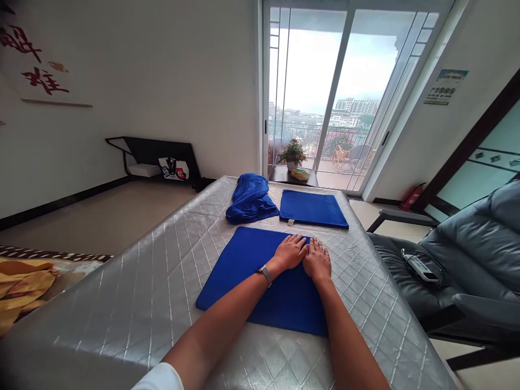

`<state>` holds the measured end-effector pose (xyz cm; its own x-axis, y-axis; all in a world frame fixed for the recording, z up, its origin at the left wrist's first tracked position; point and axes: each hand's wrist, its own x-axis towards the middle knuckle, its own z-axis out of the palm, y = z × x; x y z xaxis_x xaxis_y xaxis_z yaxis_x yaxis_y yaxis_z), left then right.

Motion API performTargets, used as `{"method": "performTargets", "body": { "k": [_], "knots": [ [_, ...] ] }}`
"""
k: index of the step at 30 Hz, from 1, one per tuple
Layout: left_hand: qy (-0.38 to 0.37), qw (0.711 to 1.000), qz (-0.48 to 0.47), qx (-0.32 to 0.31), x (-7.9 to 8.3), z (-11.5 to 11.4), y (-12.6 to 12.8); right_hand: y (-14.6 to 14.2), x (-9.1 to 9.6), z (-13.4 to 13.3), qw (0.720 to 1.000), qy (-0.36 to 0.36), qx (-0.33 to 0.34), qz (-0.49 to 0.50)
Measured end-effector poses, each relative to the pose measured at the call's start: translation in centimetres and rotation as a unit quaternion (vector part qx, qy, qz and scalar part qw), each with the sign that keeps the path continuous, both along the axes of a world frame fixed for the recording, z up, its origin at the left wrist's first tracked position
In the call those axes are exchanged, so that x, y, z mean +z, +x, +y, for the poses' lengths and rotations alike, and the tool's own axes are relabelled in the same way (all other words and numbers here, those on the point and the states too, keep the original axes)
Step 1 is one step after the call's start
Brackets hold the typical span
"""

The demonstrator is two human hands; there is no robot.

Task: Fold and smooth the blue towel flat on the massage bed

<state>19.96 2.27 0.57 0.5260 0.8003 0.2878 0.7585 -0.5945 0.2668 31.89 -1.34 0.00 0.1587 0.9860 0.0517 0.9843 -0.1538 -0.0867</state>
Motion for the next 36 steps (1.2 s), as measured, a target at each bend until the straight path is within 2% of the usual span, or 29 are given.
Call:
{"method": "performTargets", "body": {
  "k": [4, 12, 16, 22, 28, 32, 36],
  "knots": [
    [-0.027, 0.999, 0.031, 0.018, -0.6, 0.1, -3.1, -0.1, 0.1, 0.1, 1.0, 0.001, -0.006, 0.011],
    [-0.058, 0.985, 0.088, 0.139, -0.4, 1.1, -14.2, -0.2, 0.5, 0.1, 1.0, -0.007, -0.009, 0.021],
    [-0.056, 0.977, 0.096, 0.18, -0.6, 0.9, -17.8, -0.1, 0.4, 0.1, 1.0, -0.013, -0.011, 0.015],
    [-0.058, 0.975, 0.082, 0.197, -0.6, 0.5, -18.3, -0.4, 0.8, 0.1, 1.0, -0.012, -0.015, 0.012],
    [-0.042, 0.98, 0.075, 0.181, -0.8, 0.5, -18.4, -0.4, 1.3, -1.2, 0.999, 0.045, 0.008, -0.017],
    [-0.04, 0.98, 0.069, 0.181, -0.9, 0.6, -18.4, -0.5, 0.7, -2.9, 1.0, 0.004, 0.022, -0.012],
    [-0.026, 0.979, 0.072, 0.188, -0.8, 0.4, -18.3, -0.7, -0.1, -3.9, 0.999, -0.004, 0.029, -0.015]
  ]
}}
